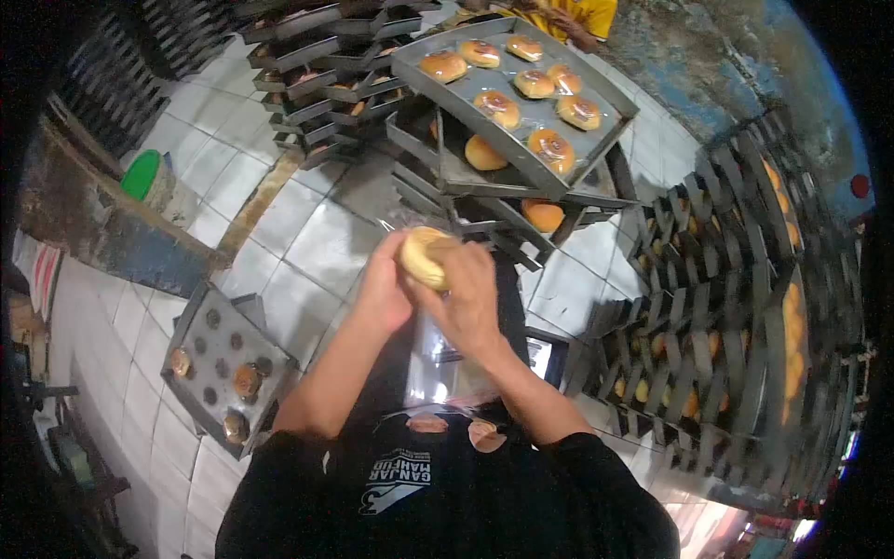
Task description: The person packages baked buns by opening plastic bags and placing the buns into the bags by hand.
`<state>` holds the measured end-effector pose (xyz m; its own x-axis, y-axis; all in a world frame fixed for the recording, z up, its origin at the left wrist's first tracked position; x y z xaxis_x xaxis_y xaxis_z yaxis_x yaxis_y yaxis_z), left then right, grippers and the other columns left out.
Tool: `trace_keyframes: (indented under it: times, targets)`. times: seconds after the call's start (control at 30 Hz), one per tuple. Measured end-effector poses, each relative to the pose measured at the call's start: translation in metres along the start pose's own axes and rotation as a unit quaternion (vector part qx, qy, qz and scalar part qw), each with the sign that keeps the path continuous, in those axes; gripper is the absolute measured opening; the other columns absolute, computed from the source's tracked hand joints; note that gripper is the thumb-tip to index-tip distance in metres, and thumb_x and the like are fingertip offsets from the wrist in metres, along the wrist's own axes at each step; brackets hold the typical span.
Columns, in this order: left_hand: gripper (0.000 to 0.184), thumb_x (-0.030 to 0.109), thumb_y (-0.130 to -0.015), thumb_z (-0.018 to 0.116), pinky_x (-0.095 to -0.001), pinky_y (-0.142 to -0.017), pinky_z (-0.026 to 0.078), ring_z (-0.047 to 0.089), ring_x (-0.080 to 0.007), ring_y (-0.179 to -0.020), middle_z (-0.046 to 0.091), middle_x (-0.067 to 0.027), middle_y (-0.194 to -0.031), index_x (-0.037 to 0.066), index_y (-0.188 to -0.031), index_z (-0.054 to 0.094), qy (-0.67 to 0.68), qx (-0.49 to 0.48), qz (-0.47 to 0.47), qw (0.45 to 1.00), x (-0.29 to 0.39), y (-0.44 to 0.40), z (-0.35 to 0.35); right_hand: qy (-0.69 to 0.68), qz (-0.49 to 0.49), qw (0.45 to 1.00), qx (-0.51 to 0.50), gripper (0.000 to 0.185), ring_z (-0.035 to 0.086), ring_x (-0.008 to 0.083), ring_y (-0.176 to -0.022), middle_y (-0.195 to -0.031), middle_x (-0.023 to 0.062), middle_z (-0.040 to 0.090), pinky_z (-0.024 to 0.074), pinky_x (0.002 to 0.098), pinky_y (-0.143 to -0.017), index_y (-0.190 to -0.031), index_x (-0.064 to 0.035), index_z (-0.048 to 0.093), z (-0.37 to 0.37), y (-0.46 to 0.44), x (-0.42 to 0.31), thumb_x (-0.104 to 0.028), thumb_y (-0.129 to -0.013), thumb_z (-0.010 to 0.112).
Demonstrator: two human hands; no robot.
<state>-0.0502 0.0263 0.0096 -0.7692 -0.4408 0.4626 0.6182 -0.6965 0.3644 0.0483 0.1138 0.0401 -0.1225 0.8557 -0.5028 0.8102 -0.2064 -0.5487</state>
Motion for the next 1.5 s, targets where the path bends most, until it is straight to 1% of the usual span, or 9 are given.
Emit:
trace_keyframes:
  times: [0.23, 0.5, 0.67, 0.77, 0.83, 1.07, 1.17, 1.3, 1.5]
  targets:
    - [0.050, 0.035, -0.107, 0.051, -0.0381, -0.116, 0.037, 0.051, -0.0209, -0.134, 0.054, -0.0093, -0.147, 0.006, -0.147, 0.049, -0.065, 0.001, 0.137, 0.988, -0.038, 0.028, -0.010, 0.098, -0.043, 0.987, -0.124, 0.057, 0.050, 0.0355, -0.139, -0.138, 0.0185, 0.060, 0.0224, 0.0595, -0.122, -0.142, -0.0024, 0.051, 0.023, 0.000, 0.015, 0.001, -0.085, 0.058]
    - [0.046, 0.040, -0.104, 0.055, -0.0407, -0.104, 0.049, 0.062, -0.0234, -0.119, 0.061, -0.0084, -0.133, 0.006, -0.135, 0.051, 0.035, 0.009, 0.170, 0.985, -0.033, -0.039, -0.009, 0.088, -0.032, 0.971, -0.218, 0.045, 0.054, 0.0364, -0.132, -0.135, 0.0168, 0.058, 0.0270, 0.0626, -0.118, -0.137, -0.0056, 0.053, 0.007, -0.044, 0.021, -0.006, -0.092, 0.060]
    - [0.067, 0.061, -0.106, 0.037, -0.0544, -0.105, 0.051, 0.057, -0.0342, -0.127, 0.058, -0.0161, -0.137, 0.006, -0.140, 0.050, 0.168, -0.038, 0.062, 0.983, -0.009, -0.041, -0.018, -0.160, 0.003, 0.975, -0.156, 0.011, 0.067, 0.0321, -0.089, -0.093, 0.0109, 0.066, 0.0525, 0.0395, -0.077, -0.097, -0.0018, 0.062, -0.007, -0.021, 0.005, -0.008, -0.091, 0.069]
    - [0.071, 0.063, -0.106, 0.032, -0.0592, -0.109, 0.048, 0.056, -0.0352, -0.130, 0.058, -0.0179, -0.138, 0.004, -0.140, 0.050, 0.081, -0.016, 0.072, 0.994, 0.000, -0.057, -0.030, -0.468, 0.008, 0.804, -0.367, 0.012, 0.063, 0.0236, -0.080, -0.087, 0.0065, 0.062, 0.0497, 0.0352, -0.070, -0.090, -0.0015, 0.060, -0.005, -0.007, -0.006, -0.007, -0.092, 0.071]
    - [0.070, 0.063, -0.106, 0.031, -0.0595, -0.109, 0.047, 0.056, -0.0348, -0.130, 0.059, -0.0181, -0.137, 0.004, -0.137, 0.052, -0.054, -0.045, 0.195, 0.978, 0.017, -0.053, -0.054, -0.458, 0.043, 0.841, -0.286, 0.014, 0.060, 0.0204, -0.079, -0.088, 0.0064, 0.062, 0.0479, 0.0327, -0.069, -0.088, -0.0019, 0.060, -0.005, -0.011, -0.006, -0.009, -0.092, 0.072]
    - [0.062, 0.056, -0.108, 0.032, -0.0544, -0.102, 0.051, 0.064, -0.0339, -0.116, 0.064, -0.0168, -0.129, 0.005, -0.132, 0.057, 0.028, 0.063, 0.064, 0.996, 0.001, -0.029, -0.033, -0.287, 0.076, 0.933, -0.204, 0.019, 0.052, 0.0119, -0.075, -0.090, 0.0058, 0.063, 0.0432, 0.0259, -0.064, -0.085, -0.0024, 0.058, 0.025, -0.010, 0.008, -0.011, -0.092, 0.074]
    - [0.061, 0.056, -0.108, 0.033, -0.0551, -0.102, 0.051, 0.064, -0.0342, -0.117, 0.064, -0.0176, -0.128, 0.005, -0.133, 0.056, -0.010, 0.016, 0.150, 0.988, 0.012, -0.051, -0.072, -0.676, 0.065, 0.606, -0.414, 0.018, 0.055, 0.0119, -0.078, -0.092, 0.0065, 0.064, 0.0468, 0.0278, -0.067, -0.087, -0.0022, 0.059, -0.025, -0.003, -0.028, -0.009, -0.091, 0.075]
    - [0.062, 0.056, -0.107, 0.033, -0.0552, -0.103, 0.050, 0.061, -0.0348, -0.121, 0.063, -0.0180, -0.129, 0.004, -0.133, 0.056, 0.142, 0.067, 0.140, 0.978, 0.023, -0.030, -0.058, -0.419, 0.204, 0.865, -0.187, 0.027, 0.055, 0.0088, -0.076, -0.092, 0.0062, 0.063, 0.0445, 0.0251, -0.063, -0.081, -0.0040, 0.052, -0.013, -0.006, -0.009, -0.010, -0.091, 0.076]
    - [0.053, 0.048, -0.109, 0.037, -0.0485, -0.100, 0.055, 0.067, -0.0351, -0.111, 0.066, -0.0199, -0.122, 0.002, -0.128, 0.057, 0.038, 0.042, 0.135, 0.989, 0.018, -0.039, -0.042, -0.446, 0.158, 0.828, -0.300, 0.027, 0.056, 0.0085, -0.073, -0.080, 0.0023, 0.062, 0.0443, 0.0243, -0.062, -0.079, -0.0055, 0.053, -0.016, -0.008, -0.001, -0.010, -0.091, 0.077]
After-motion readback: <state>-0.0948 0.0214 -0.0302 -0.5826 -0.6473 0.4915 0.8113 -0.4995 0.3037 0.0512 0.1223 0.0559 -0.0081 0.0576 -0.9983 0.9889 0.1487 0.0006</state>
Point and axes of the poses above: each hand's wrist, its own y-axis away from the middle knuckle, its own z-axis out of the palm, x = y × z, the point moved 2 cm from there along -y, towards the middle knuckle
